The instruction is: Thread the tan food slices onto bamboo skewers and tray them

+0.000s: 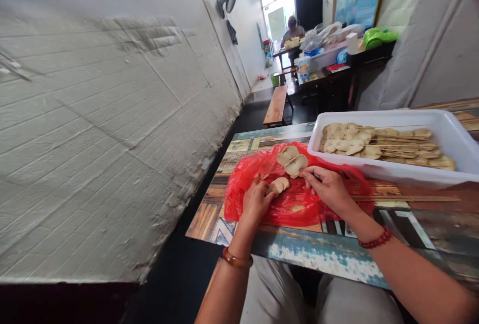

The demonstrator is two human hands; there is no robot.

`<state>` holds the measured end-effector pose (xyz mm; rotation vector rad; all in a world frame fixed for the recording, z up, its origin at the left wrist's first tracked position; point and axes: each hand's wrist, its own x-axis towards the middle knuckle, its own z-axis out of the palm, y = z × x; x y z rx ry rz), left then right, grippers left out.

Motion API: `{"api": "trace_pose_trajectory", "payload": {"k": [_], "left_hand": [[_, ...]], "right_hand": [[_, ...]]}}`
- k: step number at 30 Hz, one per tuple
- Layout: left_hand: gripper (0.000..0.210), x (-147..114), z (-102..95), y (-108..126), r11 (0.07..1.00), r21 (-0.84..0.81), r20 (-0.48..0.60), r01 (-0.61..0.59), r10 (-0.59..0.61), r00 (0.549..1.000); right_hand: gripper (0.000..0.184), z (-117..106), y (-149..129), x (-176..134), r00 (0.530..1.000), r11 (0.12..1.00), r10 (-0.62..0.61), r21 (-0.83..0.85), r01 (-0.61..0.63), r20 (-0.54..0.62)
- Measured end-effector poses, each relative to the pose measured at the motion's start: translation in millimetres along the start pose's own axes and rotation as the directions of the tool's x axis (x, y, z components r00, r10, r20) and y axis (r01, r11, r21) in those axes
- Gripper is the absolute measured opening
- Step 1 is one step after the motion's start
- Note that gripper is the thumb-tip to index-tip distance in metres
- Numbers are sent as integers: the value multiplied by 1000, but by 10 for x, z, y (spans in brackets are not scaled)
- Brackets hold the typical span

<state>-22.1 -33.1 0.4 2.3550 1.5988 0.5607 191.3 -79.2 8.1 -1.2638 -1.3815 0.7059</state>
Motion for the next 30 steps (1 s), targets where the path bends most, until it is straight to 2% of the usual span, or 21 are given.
{"api": "trace_pose_trajectory", "payload": {"k": [8,13,17,20,23,26,28,30], "left_hand": [[12,23,117,-3,964,-263,-96,-31,6,995],[2,60,134,-30,889,-458,-59,14,-47,997],[7,80,74,-17,823,-563,-5,68,-86,996],[16,83,-11,10,676,-726,62,127,-120,991],[27,100,-100,50,420,-886,154,198,-137,979],[31,154,-153,107,189,-954,208,234,-144,967],[32,212,-161,150,85,-974,196,210,-143,970],[31,284,-154,187,39,-984,169,176,-132,977]], "right_hand": [[32,7,20,-12,999,999,-45,0,45,-6],[32,8,15,-23,998,999,-54,1,54,-11],[30,2,36,-11,999,999,-44,6,44,-11],[30,0,41,-5,999,999,-36,14,36,-8],[29,1,20,-9,1000,999,-23,26,23,0],[29,8,-4,-21,1000,999,-15,32,14,20],[29,13,-12,-29,999,999,-12,42,10,40],[29,17,-11,-33,999,999,-7,53,5,50]]}}
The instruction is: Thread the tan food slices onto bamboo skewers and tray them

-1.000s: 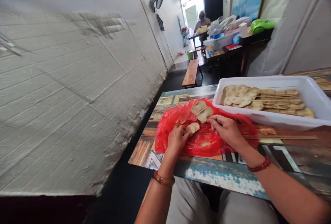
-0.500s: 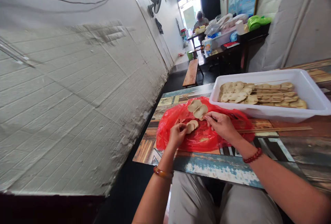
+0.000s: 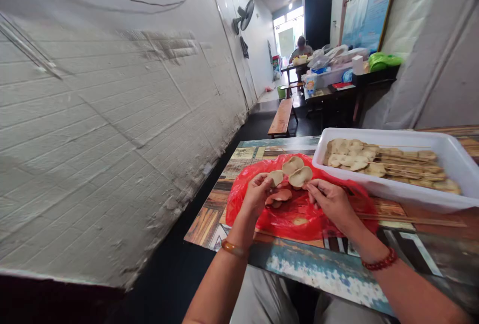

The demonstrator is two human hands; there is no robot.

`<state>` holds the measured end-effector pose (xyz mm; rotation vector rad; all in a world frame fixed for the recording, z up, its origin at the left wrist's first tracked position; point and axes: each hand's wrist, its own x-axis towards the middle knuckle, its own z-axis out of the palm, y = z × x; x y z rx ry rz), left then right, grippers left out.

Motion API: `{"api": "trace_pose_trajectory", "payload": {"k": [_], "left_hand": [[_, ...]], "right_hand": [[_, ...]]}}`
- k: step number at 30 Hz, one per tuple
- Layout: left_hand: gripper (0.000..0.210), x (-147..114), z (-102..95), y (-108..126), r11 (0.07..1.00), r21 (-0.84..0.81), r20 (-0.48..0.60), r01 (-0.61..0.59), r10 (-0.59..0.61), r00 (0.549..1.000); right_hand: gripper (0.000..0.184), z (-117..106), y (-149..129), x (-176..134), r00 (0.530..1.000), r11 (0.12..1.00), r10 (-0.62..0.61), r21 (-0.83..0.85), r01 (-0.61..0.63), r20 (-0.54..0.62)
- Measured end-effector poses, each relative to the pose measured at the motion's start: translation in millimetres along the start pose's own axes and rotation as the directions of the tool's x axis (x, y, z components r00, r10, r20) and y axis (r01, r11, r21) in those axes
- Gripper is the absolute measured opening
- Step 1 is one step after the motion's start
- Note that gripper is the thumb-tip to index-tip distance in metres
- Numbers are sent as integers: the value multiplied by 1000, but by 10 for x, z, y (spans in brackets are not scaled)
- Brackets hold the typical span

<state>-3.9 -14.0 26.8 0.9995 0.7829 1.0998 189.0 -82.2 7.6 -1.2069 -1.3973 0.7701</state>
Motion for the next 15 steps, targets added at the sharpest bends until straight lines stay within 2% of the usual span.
{"api": "trace_pose_trajectory", "payload": {"k": [7,15], "left_hand": [[32,263,72,-22,999,-49,-1,-8,8,1000],[29,351,-88,-130,989,-149,-108,-18,2,994]], "right_hand": [[28,40,79,9,999,996,51,-66,-52,-12],[31,135,67,-73,977,966,207,-166,-196,50]]}}
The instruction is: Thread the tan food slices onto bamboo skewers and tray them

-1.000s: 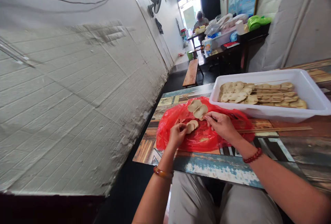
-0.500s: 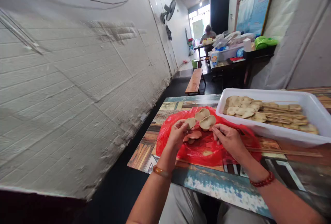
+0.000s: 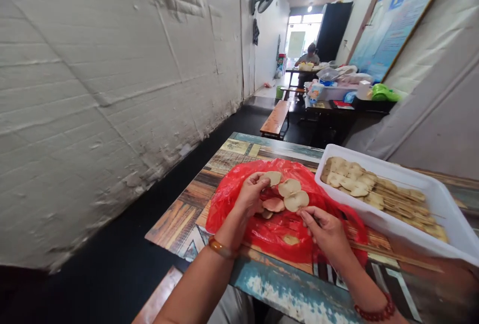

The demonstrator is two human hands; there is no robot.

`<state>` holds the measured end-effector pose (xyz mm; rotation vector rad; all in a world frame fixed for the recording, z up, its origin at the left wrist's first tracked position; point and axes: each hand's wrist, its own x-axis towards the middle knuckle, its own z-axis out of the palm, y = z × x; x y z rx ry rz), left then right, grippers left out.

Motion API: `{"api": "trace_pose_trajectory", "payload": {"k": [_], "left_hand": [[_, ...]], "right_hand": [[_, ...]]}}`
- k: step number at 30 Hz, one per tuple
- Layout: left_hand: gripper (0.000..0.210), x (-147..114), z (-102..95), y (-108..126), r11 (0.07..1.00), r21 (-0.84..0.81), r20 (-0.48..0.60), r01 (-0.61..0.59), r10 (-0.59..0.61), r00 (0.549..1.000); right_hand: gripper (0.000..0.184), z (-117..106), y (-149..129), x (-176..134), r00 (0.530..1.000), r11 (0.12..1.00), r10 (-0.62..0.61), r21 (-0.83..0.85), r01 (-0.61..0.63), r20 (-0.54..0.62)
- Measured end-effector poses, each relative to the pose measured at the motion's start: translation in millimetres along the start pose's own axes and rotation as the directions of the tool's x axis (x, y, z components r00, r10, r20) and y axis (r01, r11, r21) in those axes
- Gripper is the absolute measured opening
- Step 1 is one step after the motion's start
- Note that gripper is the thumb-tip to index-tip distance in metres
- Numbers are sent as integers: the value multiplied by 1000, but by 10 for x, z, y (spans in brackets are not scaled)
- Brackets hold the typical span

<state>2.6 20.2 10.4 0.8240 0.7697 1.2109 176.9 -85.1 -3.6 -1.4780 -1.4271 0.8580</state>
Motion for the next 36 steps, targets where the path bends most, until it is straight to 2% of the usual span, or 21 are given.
{"api": "trace_pose_trajectory", "payload": {"k": [3,7,13,16,21,26,36], "left_hand": [[28,-20,-46,-4,999,-35,-10,-19,18,1000],[28,-59,-35,3,998,-65,44,0,3,999],[34,-105,9,1,992,-86,97,90,-82,992],[34,-118,29,-10,992,-86,114,91,-81,990],[36,-123,57,-20,993,-69,97,97,-90,991],[35,-101,43,0,995,-75,53,72,-68,996],[29,-93,55,7,998,-43,24,36,-35,999]], "right_hand": [[32,-15,-5,-113,1000,997,10,-75,-8,24],[32,-58,112,-350,1000,984,14,-175,-18,-25],[33,-6,192,-593,998,990,2,-143,-11,-63],[34,14,135,-579,994,984,-27,-179,7,-109],[37,-15,113,-490,998,968,-58,-248,48,-32],[37,-20,124,-463,997,951,-80,-299,75,-4],[32,-22,117,-447,1000,960,-17,-279,21,18]]}}
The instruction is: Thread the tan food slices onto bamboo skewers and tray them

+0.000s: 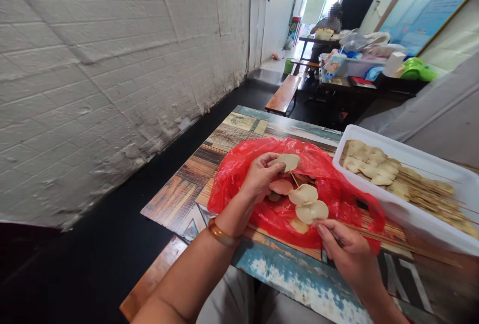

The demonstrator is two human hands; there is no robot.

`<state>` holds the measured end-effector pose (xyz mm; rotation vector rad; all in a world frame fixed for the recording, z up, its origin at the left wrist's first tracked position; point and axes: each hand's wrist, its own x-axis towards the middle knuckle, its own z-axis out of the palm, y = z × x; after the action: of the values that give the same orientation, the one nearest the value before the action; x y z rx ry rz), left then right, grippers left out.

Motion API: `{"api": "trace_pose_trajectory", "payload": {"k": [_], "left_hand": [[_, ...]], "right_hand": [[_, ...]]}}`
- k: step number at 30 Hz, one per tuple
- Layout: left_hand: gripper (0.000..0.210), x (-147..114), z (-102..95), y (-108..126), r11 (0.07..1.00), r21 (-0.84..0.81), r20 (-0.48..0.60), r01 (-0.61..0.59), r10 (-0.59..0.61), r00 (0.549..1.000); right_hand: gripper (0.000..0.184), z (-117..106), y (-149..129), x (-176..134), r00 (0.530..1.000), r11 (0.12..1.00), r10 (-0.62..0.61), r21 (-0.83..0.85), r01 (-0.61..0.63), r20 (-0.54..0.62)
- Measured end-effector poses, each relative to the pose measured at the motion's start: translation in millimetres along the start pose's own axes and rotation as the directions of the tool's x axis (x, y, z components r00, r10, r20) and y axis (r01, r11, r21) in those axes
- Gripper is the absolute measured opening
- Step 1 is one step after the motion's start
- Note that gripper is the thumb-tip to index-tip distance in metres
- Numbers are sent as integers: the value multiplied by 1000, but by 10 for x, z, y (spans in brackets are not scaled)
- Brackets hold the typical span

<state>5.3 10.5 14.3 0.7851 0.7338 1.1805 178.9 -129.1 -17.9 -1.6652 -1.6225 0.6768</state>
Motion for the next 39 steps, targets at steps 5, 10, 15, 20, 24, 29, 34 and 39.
{"api": "trace_pose_trajectory", "payload": {"k": [5,10,15,20,24,29,34,39], "left_hand": [[26,-21,20,20,999,35,8,-31,31,999],[24,-27,26,25,998,57,14,-40,40,999],[23,-11,13,-6,996,69,9,-56,55,998],[19,5,7,-30,983,154,14,-103,102,995],[14,20,-5,-44,956,257,16,-144,145,989],[15,28,-16,-56,932,321,22,-166,168,986],[16,37,-23,-56,940,295,10,-171,176,984],[15,38,-26,-55,943,287,4,-167,173,985]], "right_hand": [[30,-3,3,-3,999,999,34,-6,-34,-11],[31,4,6,-6,999,999,38,1,-38,-13],[31,24,26,3,999,998,50,25,-50,-6],[31,36,26,10,998,998,49,45,-47,-28],[31,40,9,16,999,999,33,45,-31,-32],[32,32,23,28,999,1000,12,22,-12,-37],[30,19,31,37,999,1000,-11,-5,11,-49],[31,31,2,34,999,1000,5,5,-5,-49]]}}
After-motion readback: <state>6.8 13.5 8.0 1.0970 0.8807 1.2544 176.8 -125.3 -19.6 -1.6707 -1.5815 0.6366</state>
